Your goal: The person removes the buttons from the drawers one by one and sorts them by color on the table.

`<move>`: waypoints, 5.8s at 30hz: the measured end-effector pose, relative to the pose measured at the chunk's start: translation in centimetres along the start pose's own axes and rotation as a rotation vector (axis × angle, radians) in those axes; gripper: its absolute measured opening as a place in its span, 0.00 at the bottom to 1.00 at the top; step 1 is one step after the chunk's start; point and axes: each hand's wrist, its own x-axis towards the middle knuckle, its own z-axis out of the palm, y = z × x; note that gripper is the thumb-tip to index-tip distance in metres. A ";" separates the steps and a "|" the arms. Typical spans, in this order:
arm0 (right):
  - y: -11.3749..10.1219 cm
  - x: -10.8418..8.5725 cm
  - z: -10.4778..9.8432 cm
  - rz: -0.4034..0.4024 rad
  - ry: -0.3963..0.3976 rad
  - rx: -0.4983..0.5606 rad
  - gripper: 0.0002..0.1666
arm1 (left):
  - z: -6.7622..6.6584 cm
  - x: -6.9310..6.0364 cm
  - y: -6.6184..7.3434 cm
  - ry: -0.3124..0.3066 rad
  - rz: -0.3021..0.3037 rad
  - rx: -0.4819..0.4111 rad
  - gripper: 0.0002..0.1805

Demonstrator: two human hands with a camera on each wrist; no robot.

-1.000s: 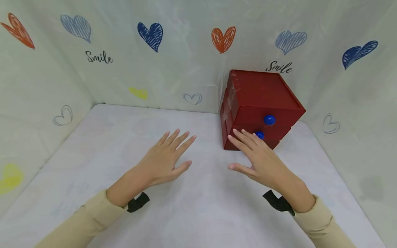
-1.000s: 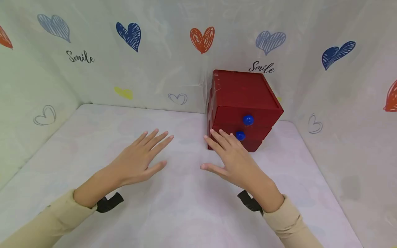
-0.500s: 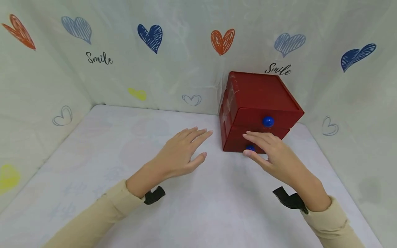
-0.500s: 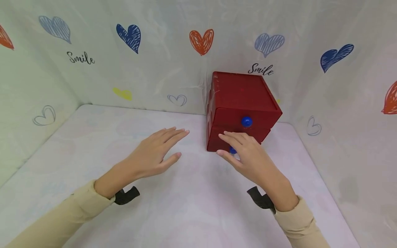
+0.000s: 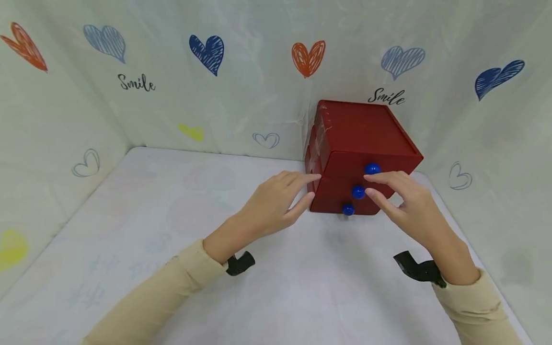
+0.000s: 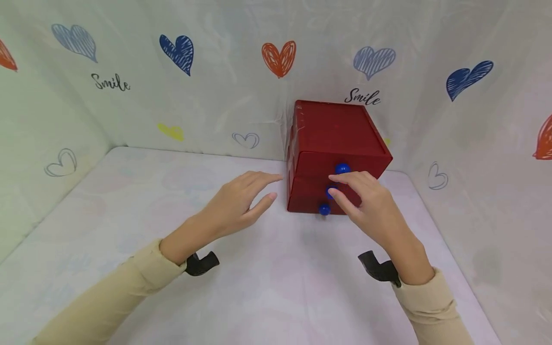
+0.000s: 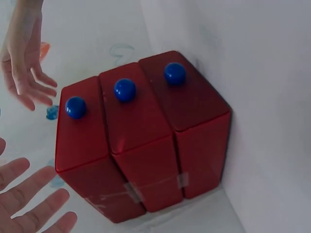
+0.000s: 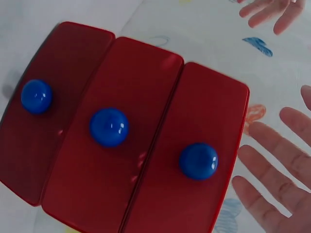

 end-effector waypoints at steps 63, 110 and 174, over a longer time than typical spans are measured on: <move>11.4 3.0 -1.7 0.751 0.088 0.626 0.26 | 8.4 10.9 3.2 -0.109 -0.226 -0.357 0.22; 11.8 2.9 -2.0 0.772 0.047 0.493 0.31 | 8.3 9.0 4.8 -0.090 -0.147 -0.277 0.19; 11.8 2.8 -1.7 0.796 0.030 0.397 0.33 | 7.4 5.9 7.5 -0.092 -0.077 -0.298 0.19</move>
